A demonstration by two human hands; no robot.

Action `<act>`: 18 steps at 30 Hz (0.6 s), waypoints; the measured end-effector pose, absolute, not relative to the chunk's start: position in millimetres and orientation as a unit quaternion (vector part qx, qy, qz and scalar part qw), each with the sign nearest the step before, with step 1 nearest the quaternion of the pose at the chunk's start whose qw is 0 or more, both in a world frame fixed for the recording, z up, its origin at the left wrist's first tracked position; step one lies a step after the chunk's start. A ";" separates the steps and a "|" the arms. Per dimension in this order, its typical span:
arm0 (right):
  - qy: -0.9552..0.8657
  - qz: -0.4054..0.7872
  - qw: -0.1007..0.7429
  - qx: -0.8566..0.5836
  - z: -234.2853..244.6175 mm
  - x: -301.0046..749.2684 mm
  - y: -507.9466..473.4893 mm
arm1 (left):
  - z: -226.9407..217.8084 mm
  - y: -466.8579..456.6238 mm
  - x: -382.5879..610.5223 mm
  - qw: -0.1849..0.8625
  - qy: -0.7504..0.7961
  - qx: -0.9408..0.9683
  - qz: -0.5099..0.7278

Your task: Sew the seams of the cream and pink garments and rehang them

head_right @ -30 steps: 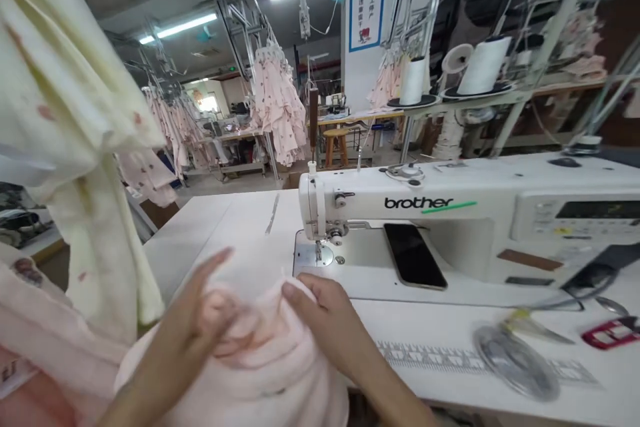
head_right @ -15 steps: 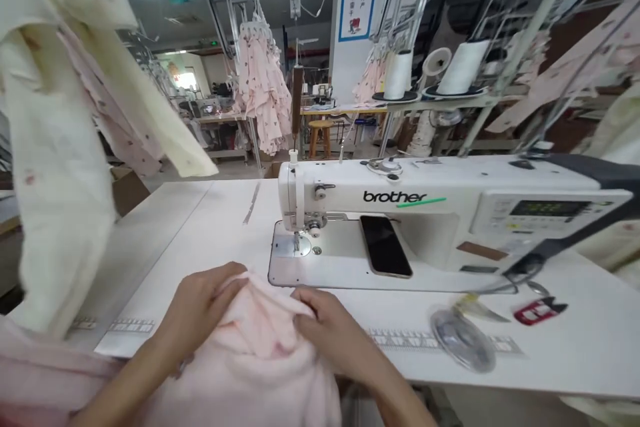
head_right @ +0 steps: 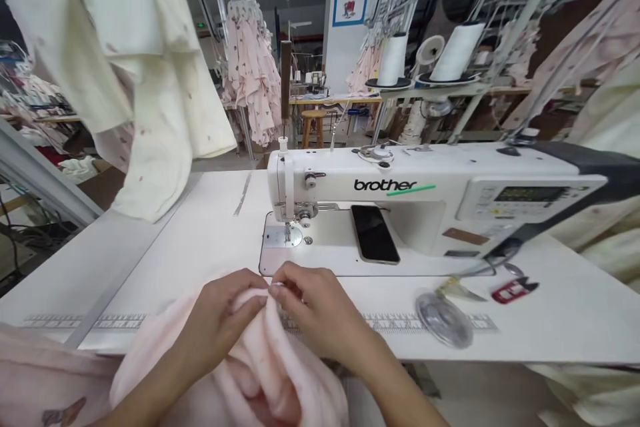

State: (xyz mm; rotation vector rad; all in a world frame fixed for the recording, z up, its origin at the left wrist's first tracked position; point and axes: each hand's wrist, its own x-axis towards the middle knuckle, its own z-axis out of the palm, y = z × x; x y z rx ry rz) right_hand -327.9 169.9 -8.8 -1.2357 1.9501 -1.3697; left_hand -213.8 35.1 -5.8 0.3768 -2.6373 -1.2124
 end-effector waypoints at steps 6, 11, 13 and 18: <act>0.525 -0.538 0.553 -0.359 -24.1 -346.7 151.9 | -16.2 33.6 -208.1 0.215 -0.906 0.011 -0.364; 0.502 -0.590 0.560 -0.293 -40.1 -330.8 145.6 | -22.4 29.6 -208.5 0.194 -0.863 0.051 -0.464; 0.538 -0.629 0.468 -0.310 -36.1 -319.2 151.1 | -24.5 28.1 -208.9 0.200 -0.857 0.099 -0.464; 0.734 -0.551 0.244 -0.313 -21.4 -296.0 161.8 | -25.3 28.5 -212.7 0.238 -0.861 0.168 -0.417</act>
